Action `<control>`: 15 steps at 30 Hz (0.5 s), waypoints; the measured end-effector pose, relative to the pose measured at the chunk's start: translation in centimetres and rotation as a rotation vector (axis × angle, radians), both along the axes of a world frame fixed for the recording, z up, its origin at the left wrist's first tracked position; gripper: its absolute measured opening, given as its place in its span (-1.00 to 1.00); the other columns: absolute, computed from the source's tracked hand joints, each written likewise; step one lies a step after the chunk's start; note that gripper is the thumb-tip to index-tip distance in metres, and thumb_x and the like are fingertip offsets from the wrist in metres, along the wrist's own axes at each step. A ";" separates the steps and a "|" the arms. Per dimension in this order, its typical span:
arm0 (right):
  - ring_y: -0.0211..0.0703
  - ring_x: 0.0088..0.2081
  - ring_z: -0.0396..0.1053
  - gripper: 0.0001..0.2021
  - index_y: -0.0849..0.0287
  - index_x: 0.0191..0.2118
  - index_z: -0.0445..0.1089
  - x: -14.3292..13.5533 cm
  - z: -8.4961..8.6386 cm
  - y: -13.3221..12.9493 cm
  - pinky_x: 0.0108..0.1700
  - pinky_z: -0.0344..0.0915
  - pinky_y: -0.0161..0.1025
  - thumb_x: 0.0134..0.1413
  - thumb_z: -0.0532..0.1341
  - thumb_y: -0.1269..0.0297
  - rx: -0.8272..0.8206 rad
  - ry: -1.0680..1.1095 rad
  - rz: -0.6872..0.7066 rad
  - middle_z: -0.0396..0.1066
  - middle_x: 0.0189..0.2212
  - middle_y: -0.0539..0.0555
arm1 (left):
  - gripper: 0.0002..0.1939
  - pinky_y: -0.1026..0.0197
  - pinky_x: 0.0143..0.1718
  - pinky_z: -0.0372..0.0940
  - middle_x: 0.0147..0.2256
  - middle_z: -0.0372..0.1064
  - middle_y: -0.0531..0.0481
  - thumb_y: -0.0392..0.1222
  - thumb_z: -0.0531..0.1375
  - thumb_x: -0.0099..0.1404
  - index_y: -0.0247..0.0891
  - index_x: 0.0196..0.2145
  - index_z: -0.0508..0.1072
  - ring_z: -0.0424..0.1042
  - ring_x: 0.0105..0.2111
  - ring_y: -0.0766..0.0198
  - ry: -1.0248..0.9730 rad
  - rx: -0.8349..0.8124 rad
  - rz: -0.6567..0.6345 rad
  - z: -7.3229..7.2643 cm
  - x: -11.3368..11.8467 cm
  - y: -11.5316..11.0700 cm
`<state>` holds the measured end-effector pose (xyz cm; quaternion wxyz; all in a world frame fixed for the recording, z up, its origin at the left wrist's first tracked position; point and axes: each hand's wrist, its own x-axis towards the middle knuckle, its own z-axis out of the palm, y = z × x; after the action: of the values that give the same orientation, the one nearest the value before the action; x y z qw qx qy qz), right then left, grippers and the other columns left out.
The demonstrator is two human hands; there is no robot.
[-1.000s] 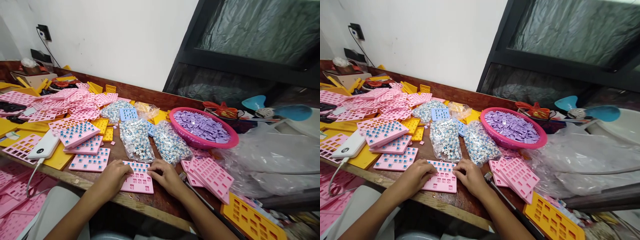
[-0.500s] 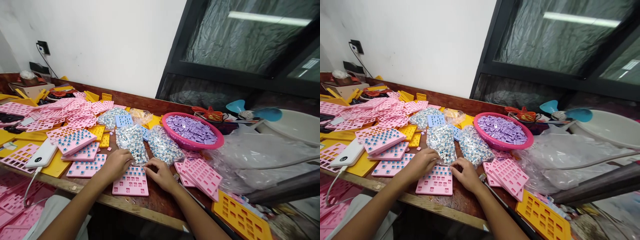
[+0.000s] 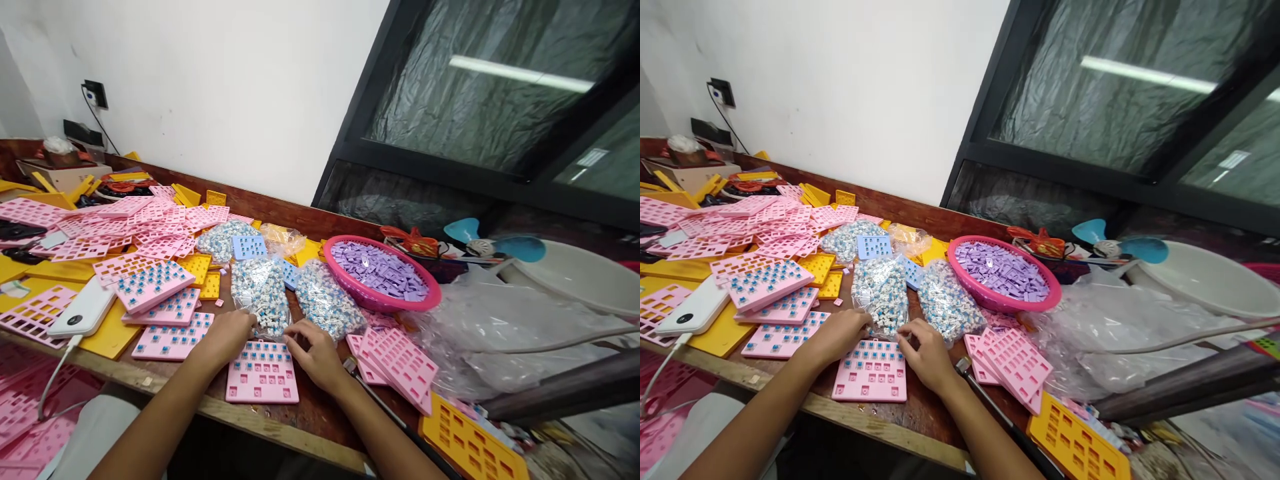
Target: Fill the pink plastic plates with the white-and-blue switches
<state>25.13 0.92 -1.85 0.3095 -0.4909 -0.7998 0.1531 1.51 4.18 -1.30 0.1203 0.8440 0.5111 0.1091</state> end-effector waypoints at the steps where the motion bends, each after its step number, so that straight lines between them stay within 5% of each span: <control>1: -0.11 -0.26 0.42 -0.86 0.13 -0.16 0.51 -0.5 0.2 0.4 -0.18 0.28 -0.20 0.28 0.20 0.26 -0.003 -0.040 -0.004 0.50 -0.26 0.09 | -0.84 0.20 -0.30 0.27 -0.23 0.55 -0.17 -0.31 0.12 0.32 -0.24 -0.25 0.52 0.55 -0.24 0.08 -0.010 0.006 -0.005 0.1 -0.1 -0.1; 8: -0.09 -0.29 0.47 -0.81 0.10 -0.33 0.55 -3.1 -0.1 3.0 -0.28 0.20 -0.24 0.23 0.25 0.16 -0.083 -0.309 -0.123 0.57 -0.33 0.08 | -0.83 0.25 -0.33 0.19 -0.23 0.54 -0.06 -0.33 0.14 0.28 -0.21 -0.18 0.47 0.50 -0.26 0.14 -0.202 0.068 -0.058 1.3 -1.1 -0.9; 15: -0.12 -0.25 0.45 -0.90 0.10 -0.23 0.54 -2.4 -0.7 2.9 -0.26 0.21 -0.27 0.13 0.32 0.27 -0.098 -0.292 -0.077 0.54 -0.27 0.05 | -0.79 0.28 -0.29 0.19 -0.32 0.50 0.05 -0.33 0.16 0.28 -0.17 -0.15 0.50 0.44 -0.32 0.25 -0.460 0.017 -0.162 2.3 -1.8 -3.0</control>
<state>22.76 3.86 -2.58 0.1713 -0.5528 -0.8085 0.1070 -0.27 1.22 0.99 0.2348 0.8361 0.3999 0.2930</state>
